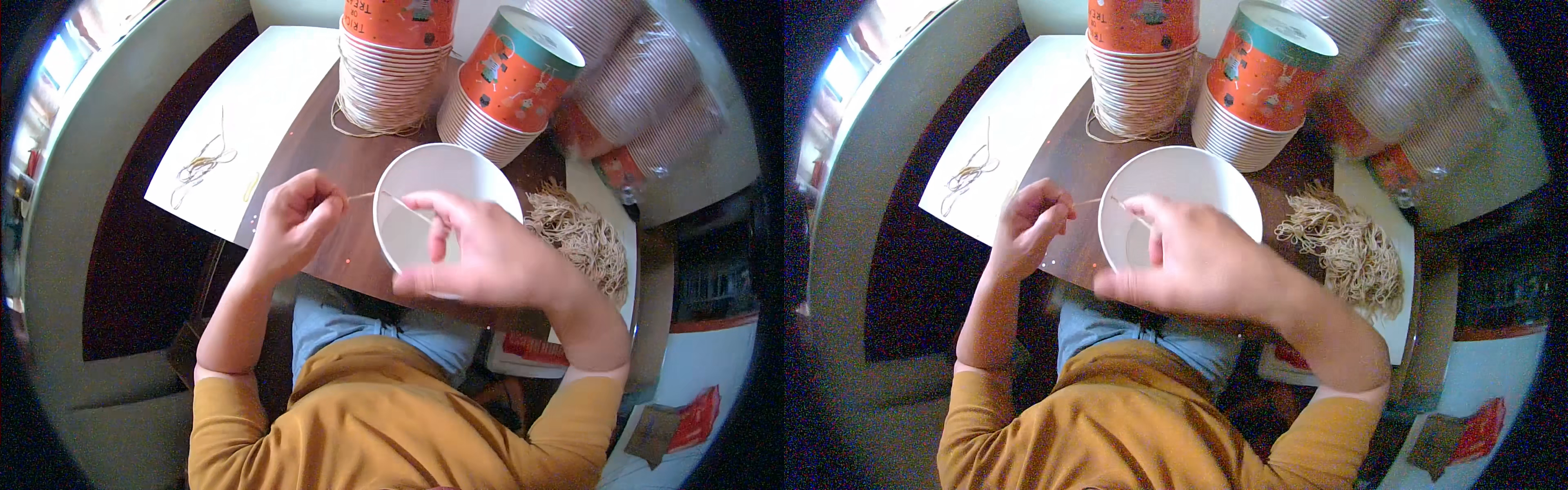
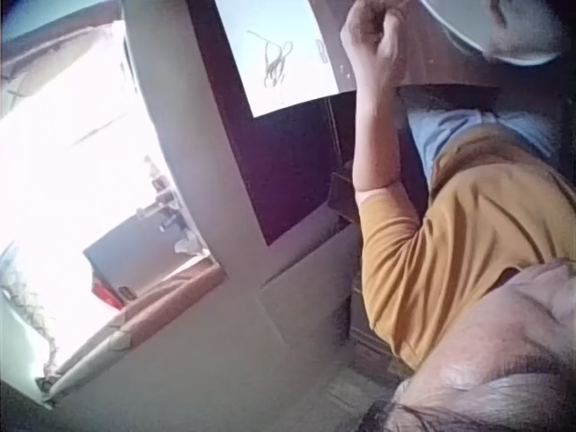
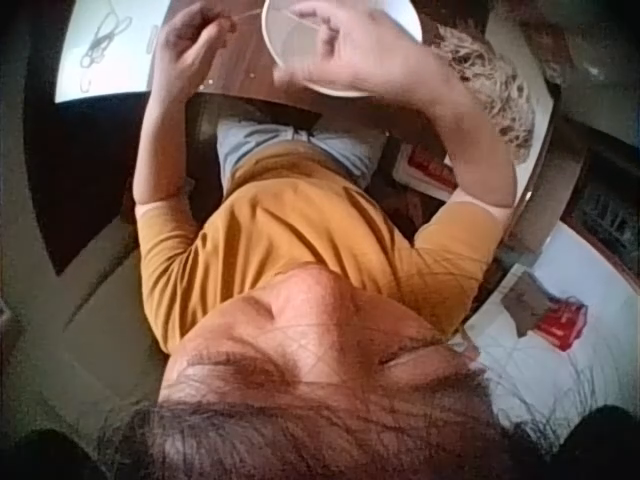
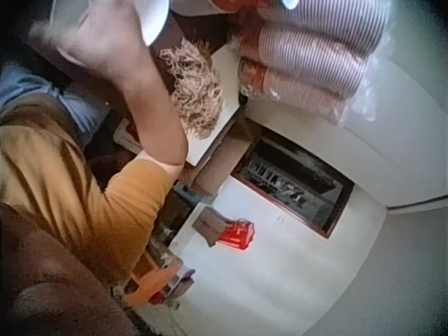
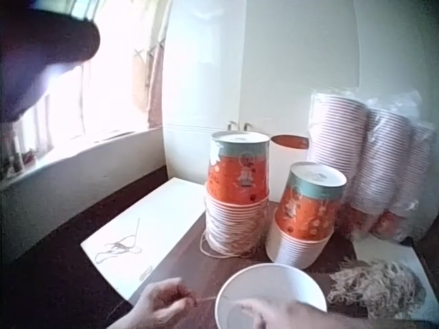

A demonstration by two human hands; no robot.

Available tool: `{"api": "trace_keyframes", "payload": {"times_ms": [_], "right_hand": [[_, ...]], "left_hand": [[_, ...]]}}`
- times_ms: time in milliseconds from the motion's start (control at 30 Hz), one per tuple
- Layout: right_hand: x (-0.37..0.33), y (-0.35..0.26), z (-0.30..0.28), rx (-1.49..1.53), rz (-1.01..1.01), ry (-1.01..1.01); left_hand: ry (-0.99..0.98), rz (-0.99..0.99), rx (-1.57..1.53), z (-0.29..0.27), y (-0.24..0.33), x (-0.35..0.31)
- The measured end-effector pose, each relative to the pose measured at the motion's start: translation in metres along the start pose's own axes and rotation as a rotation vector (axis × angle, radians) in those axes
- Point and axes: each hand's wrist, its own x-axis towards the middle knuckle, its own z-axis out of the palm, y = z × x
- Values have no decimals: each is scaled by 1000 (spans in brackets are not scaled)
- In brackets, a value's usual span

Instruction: Attaching string handles to festive paper buckets.

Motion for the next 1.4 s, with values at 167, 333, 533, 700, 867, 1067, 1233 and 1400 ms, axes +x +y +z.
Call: {"api": "trace_keyframes", "payload": {"times_ms": [167, 333, 533, 700, 867, 1067, 1233, 1400], "right_hand": [[-28, 0, 25, -472, -236, 256], [-25, 10, 14, -610, -251, 300], [-30, 18, 28, -586, -325, 547], [-31, 23, 69, -455, -467, 761], [-39, 30, 98, -311, -480, 827], [-58, 26, 107, -348, -515, 699], [-65, 21, 53, -420, -540, 717], [-34, 29, 35, -441, -601, 507]], "left_hand": [[-162, 193, -200, 7, 7, -11], [-265, 70, -415, 22, 2, -17], [-268, 9, -454, 37, 1, -16], [-227, 208, -195, 54, 9, -26], [-290, 508, 132, 49, 7, -29], [-255, 1052, 360, 54, -8, -23], [-205, 1112, 411, 50, -14, -25], [-213, 1144, 390, 54, -8, -22]]}}
